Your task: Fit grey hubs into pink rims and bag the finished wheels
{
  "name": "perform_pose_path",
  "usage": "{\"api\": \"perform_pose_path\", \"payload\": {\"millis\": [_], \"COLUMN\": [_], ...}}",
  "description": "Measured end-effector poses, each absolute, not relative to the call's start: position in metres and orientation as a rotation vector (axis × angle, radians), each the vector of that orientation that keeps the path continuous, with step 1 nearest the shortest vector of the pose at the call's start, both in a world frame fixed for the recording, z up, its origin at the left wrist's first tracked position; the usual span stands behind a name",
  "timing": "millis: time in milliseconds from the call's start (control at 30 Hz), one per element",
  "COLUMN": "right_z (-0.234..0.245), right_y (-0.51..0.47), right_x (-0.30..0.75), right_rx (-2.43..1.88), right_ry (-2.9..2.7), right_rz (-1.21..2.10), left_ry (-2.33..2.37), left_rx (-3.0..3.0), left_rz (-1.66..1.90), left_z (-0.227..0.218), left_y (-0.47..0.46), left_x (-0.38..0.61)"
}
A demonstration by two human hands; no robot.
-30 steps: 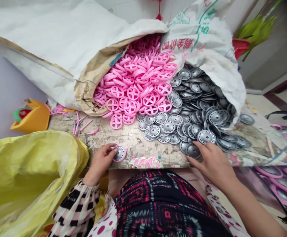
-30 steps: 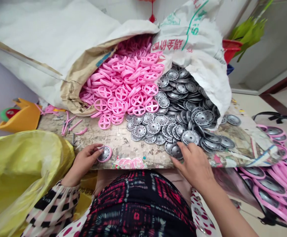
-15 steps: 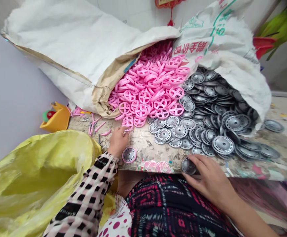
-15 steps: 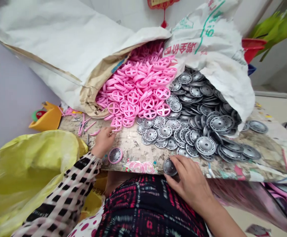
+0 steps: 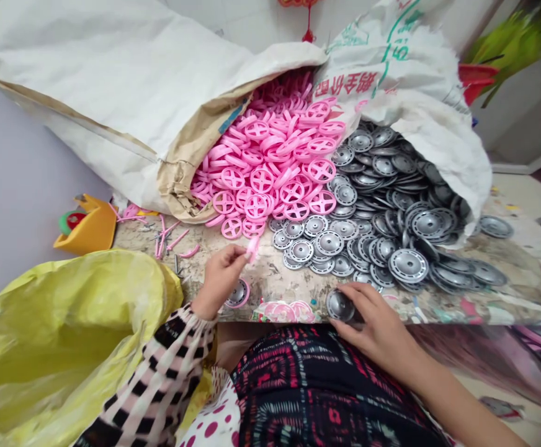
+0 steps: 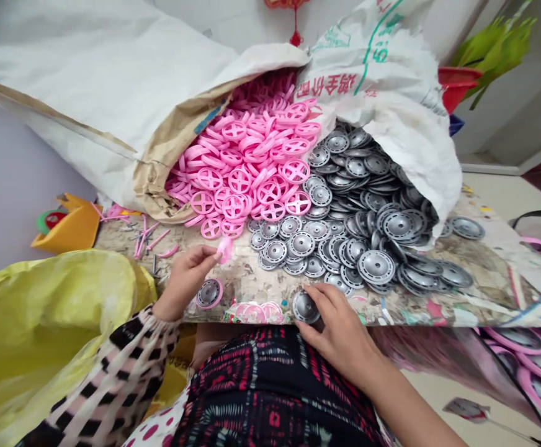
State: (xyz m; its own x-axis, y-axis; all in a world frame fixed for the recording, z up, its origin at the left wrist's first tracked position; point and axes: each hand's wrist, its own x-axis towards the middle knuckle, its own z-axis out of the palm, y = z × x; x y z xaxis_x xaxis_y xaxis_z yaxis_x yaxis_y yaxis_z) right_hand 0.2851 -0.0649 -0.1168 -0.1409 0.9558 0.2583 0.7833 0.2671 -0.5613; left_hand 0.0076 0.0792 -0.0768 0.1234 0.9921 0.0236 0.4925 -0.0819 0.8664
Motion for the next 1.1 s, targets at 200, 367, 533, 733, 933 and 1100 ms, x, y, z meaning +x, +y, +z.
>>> {"api": "perform_pose_path", "payload": {"millis": [200, 367, 533, 733, 933, 1100], "right_z": [-0.089, -0.085, -0.091, -0.09, -0.083, -0.09], "right_y": [-0.04, -0.037, -0.042, -0.037, -0.035, -0.04], "right_x": [0.257, 0.249, 0.245, 0.24, 0.243, 0.235], "right_rx": [-1.411, -1.358, -1.365, -1.341, -1.346, -1.395], "right_ry": [-2.084, -2.185, -2.19, -1.951, -1.438, -1.451], "right_rz": [0.427, 0.482, 0.493, 0.621, 1.251, 1.203], "left_ry": [0.986, 0.952, 0.96, 0.907, 0.812, 0.805], "left_rx": [0.708, 0.623, 0.637, 0.624, 0.585, 0.768], "left_rz": [0.628, 0.598, 0.58, 0.651, 0.604, 0.572], "left_z": [-0.078, -0.087, -0.089, -0.088, -0.079, -0.082], "left_y": [0.018, 0.006, 0.003, 0.0, -0.001, -0.005], "left_x": [0.05, 0.061, 0.062, 0.064, 0.062, 0.066]}}
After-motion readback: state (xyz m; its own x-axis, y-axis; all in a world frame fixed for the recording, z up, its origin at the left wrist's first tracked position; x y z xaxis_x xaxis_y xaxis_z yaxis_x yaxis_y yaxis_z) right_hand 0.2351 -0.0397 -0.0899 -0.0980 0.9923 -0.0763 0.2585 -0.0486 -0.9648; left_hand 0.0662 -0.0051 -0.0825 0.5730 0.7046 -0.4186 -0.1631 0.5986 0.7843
